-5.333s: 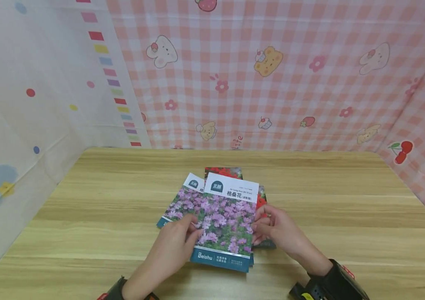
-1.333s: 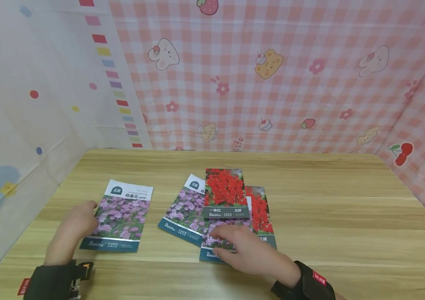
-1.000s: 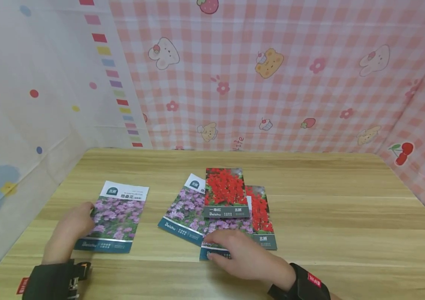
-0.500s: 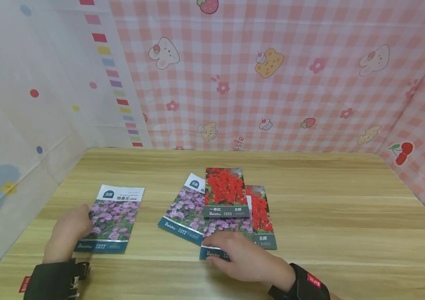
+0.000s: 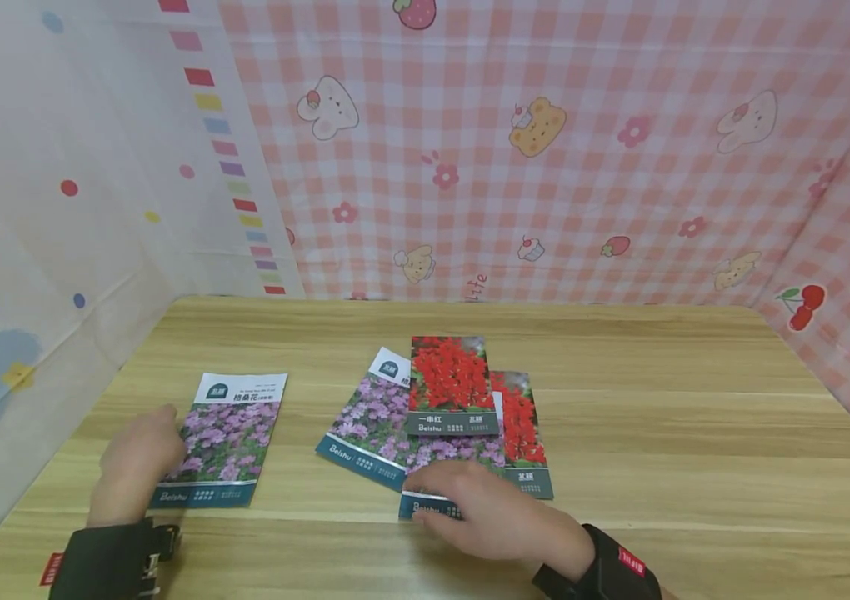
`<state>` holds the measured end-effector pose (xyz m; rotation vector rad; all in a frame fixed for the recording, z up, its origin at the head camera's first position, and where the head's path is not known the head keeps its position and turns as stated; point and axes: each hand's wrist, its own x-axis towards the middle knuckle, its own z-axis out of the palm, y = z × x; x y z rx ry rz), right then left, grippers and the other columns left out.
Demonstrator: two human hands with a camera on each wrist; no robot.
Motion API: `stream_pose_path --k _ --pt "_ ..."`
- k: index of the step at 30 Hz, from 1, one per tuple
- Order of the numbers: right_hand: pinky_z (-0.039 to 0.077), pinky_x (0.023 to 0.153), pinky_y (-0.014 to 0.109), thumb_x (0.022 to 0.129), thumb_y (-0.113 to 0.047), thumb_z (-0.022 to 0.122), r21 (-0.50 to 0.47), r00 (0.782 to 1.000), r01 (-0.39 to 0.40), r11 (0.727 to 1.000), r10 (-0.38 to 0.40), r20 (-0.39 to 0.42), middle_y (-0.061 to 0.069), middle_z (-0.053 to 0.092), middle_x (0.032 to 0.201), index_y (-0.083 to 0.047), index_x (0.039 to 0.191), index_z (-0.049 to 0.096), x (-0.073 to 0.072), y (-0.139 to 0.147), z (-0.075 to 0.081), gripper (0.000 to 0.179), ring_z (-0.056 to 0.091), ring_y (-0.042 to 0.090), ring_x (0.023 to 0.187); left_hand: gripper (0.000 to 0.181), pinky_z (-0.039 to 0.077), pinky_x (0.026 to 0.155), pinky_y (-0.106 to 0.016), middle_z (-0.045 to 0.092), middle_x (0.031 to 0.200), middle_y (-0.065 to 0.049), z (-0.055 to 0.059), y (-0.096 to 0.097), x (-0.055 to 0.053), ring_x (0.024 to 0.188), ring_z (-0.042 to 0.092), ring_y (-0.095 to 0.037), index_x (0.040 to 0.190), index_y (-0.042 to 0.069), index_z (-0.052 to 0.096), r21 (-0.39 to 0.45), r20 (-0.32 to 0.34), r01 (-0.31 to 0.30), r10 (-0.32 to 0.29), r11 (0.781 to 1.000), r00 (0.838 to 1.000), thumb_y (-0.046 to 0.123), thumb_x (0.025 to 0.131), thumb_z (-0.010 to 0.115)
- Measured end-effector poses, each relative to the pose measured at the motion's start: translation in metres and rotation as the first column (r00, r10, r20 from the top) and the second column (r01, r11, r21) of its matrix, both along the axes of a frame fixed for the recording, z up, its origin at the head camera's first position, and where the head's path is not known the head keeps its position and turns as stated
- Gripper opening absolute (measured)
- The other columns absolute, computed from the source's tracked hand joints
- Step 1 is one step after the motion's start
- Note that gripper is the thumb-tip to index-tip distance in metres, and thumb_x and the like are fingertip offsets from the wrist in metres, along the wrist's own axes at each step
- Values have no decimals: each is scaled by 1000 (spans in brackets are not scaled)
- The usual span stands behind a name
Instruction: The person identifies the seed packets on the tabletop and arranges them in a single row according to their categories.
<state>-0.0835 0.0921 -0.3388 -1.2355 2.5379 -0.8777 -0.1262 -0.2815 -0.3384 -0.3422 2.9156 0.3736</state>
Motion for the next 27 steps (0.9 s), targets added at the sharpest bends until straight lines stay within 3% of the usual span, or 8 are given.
stream_pose_path --k 5,13,19,27 --pt "47 91 37 90 -23 53 -15 999 33 999 -33 4 4 61 114 -7 116 58 -1 5 2 30 51 11 107 48 46 75 -60 46 110 -43 2 5 0 90 49 -50 116 -19 39 9 -27 29 -28 1000 999 1 74 52" --pt "48 90 37 90 -20 54 -41 998 47 998 -48 -29 7 63 111 -4 113 59 -8 11 3 29 53 13 106 46 45 76 -63 47 111 -43 9 23 1 96 47 -54 118 -18 40 -17 -108 128 -129 992 986 7 81 51" --pt "51 87 37 88 -17 57 -71 998 62 996 -64 -23 10 64 109 -2 112 59 -14 14 2 28 56 14 102 46 46 76 -62 50 111 -40 11 47 3 98 48 -52 119 -15 43 -35 -137 227 -230 973 963 13 85 54" --pt "53 81 37 88 -17 57 -83 996 79 993 -81 -24 9 66 105 -3 111 59 -20 17 -2 27 58 16 95 42 45 81 -60 54 107 -37 8 80 6 98 50 -50 115 -14 48 -9 -210 348 -342 937 916 13 84 58"
